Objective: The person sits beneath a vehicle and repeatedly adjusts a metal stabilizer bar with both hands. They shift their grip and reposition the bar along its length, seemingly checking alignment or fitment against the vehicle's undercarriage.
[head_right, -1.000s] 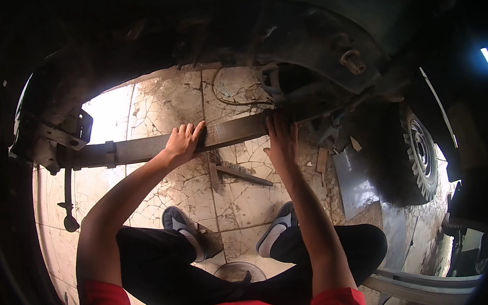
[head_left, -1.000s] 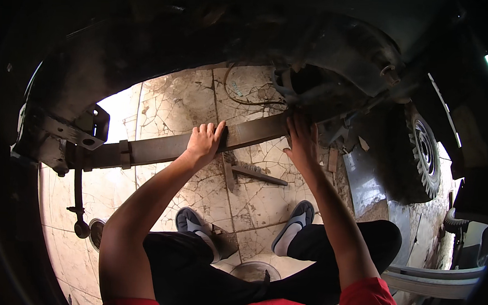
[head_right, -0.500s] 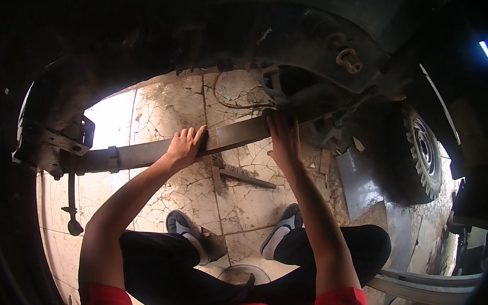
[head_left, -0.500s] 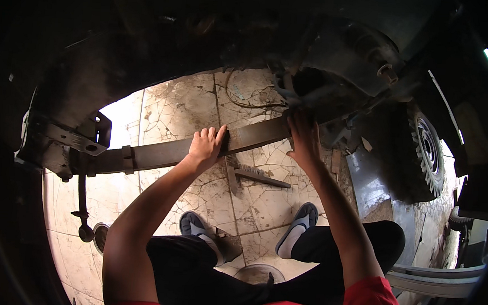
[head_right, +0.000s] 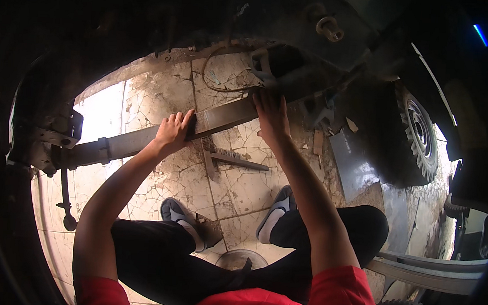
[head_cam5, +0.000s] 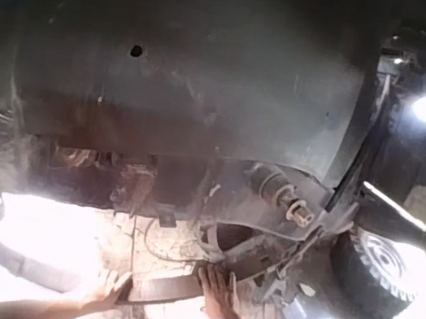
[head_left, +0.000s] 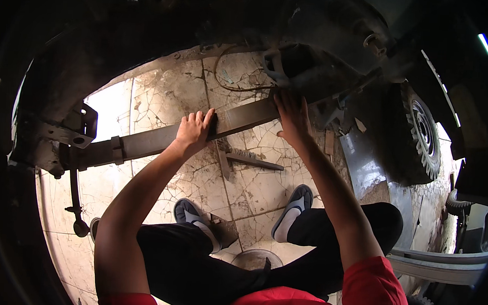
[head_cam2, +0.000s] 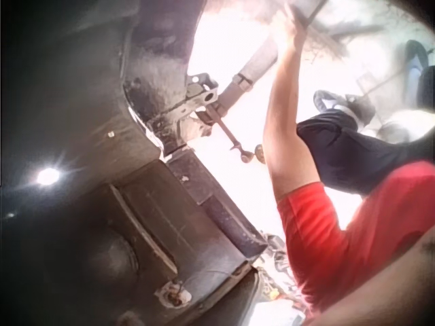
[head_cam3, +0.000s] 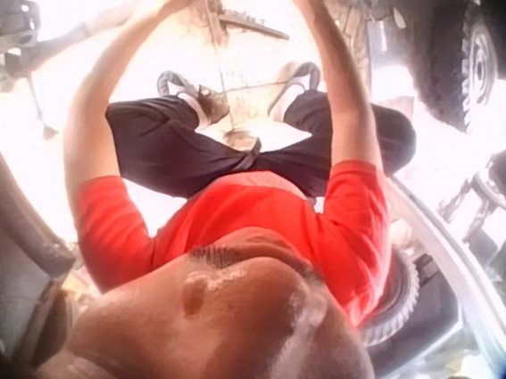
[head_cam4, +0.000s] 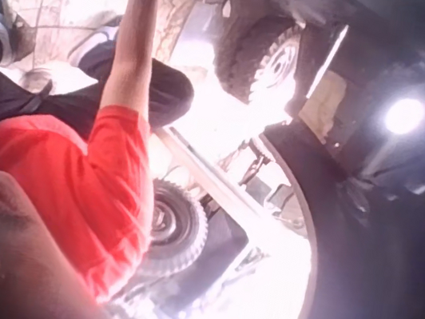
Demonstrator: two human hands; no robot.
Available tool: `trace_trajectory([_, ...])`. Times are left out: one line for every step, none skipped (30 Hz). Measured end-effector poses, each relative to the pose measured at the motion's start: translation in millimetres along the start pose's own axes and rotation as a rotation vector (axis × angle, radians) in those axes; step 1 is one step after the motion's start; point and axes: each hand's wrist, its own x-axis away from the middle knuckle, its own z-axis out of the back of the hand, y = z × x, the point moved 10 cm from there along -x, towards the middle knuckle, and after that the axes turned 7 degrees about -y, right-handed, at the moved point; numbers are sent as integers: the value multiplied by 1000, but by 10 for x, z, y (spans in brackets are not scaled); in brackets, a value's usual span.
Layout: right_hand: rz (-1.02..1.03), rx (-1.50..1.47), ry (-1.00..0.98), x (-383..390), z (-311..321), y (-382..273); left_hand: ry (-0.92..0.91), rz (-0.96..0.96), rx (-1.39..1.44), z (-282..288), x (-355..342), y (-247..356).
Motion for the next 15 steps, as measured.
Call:
trace_trajectory([11, 17, -1, 79, 0, -60, 15, 5, 11, -12, 39, -37])
trace_trajectory([21, 44, -5, 164, -14, -64, 29, 7, -30, -4, 38, -36])
trace_trajectory([34, 71, -8, 222, -25, -65, 27, -1, -31, -18, 32, -10])
trace_trajectory([41, 21, 3, 260, -16, -43, 25, -8, -32, -39, 35, 10])
trace_trajectory([44, -34, 24, 264, 15, -20, 25, -13, -44, -13, 33, -4])
trace_trajectory([48, -91, 45, 254, 40, -18, 25, -3, -23, 11, 25, 8])
trace_trajectory([31, -35, 24, 213, 15, -28, 10, -4, -22, 6, 23, 24])
trace_trajectory([10, 18, 10, 151, 13, -23, 0, -4, -27, 9, 13, 22])
trace_trajectory([-12, 71, -4, 89, 14, -19, -11, -4, -33, 4, 13, 4])
trace_trajectory([-31, 60, -25, 16, 4, -25, 9, -1, -39, -19, 4, -28])
trace_trajectory([-61, 56, -45, -58, 11, 3, 15, -6, -31, 6, -22, -19])
trace_trajectory([-92, 53, -64, -103, 20, 40, 21, -12, -23, 27, -32, 0])
trace_trajectory([-98, 56, -58, -101, 52, 49, 29, -20, -15, 51, -42, 21])
trace_trajectory([-97, 61, -55, -73, 43, 18, 28, -17, -7, 46, -13, 11])
trace_trajectory([-96, 66, -53, -28, 35, 0, 29, -16, -5, 49, -2, -1])
